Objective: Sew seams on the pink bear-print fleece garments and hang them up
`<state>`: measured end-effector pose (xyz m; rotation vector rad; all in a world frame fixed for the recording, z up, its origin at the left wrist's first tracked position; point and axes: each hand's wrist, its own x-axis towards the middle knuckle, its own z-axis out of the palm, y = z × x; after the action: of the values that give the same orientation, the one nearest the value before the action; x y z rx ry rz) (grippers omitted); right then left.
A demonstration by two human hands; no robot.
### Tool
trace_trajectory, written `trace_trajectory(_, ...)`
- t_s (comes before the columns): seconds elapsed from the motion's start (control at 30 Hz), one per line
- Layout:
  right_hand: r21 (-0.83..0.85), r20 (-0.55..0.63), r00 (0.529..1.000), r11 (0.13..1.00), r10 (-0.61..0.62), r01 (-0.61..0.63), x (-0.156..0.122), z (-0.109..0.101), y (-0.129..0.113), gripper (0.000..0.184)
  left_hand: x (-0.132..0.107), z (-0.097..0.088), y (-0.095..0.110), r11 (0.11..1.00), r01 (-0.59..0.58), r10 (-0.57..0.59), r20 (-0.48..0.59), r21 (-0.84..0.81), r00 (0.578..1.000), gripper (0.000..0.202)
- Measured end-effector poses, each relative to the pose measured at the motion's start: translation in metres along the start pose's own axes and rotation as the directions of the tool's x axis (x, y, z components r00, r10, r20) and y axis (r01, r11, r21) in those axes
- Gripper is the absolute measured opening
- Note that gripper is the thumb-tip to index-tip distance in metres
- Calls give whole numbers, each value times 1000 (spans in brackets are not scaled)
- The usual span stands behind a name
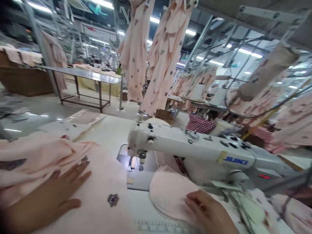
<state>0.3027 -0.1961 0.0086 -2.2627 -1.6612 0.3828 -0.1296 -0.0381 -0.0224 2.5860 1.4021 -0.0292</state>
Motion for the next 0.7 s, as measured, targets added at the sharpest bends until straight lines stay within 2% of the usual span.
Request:
trace_trajectory(0.03, -22, -16, 998, 998, 62, -62, 7, 0, 7, 39, 5, -5, 11, 999, -46, 46, -16, -10, 999, 53)
trace_trajectory(0.1, -67, -120, 980, 983, 160, -169, 22, 5, 15, 40, 20, -14, 48, 969, -240, 235, -89, -57, 968, 40)
trace_trajectory(0.17, -81, -175, 971, 980, 163, -180, 35, 14, 15, 38, 42, -19, 98, 872, -476, 449, -202, -117, 871, 29)
trace_trajectory(0.23, -70, -208, 973, 991, 96, -113, 44, 22, 10, 31, 71, -19, 150, 745, -640, 569, -321, -189, 757, 25)
trace_trajectory(0.3, -37, -234, 972, 999, -15, 6, 47, 25, 4, 31, 101, -16, 194, 695, -682, 585, -373, -228, 720, 22)
trace_trajectory(0.37, 11, -254, 959, 990, -130, 137, 44, 24, -2, 34, 127, -13, 224, 659, -706, 582, -419, -260, 697, 23)
trace_trajectory(0.43, 58, -277, 937, 970, -212, 236, 38, 19, -4, 37, 144, -12, 241, 611, -735, 589, -450, -294, 671, 21)
trace_trajectory(0.53, 94, -274, 927, 952, -256, 291, 27, 2, 0, 29, 150, -16, 247, 541, -758, 580, -491, -364, 650, 17)
trace_trajectory(0.63, 18, -167, 947, 959, -276, 283, 12, -25, 15, 19, 136, -24, 238, 465, -754, 515, -551, -463, 656, 22)
trace_trajectory(0.7, -76, -158, 941, 954, -300, 291, -3, -39, 25, 14, 119, -28, 226, 409, -738, 450, -585, -537, 675, 21)
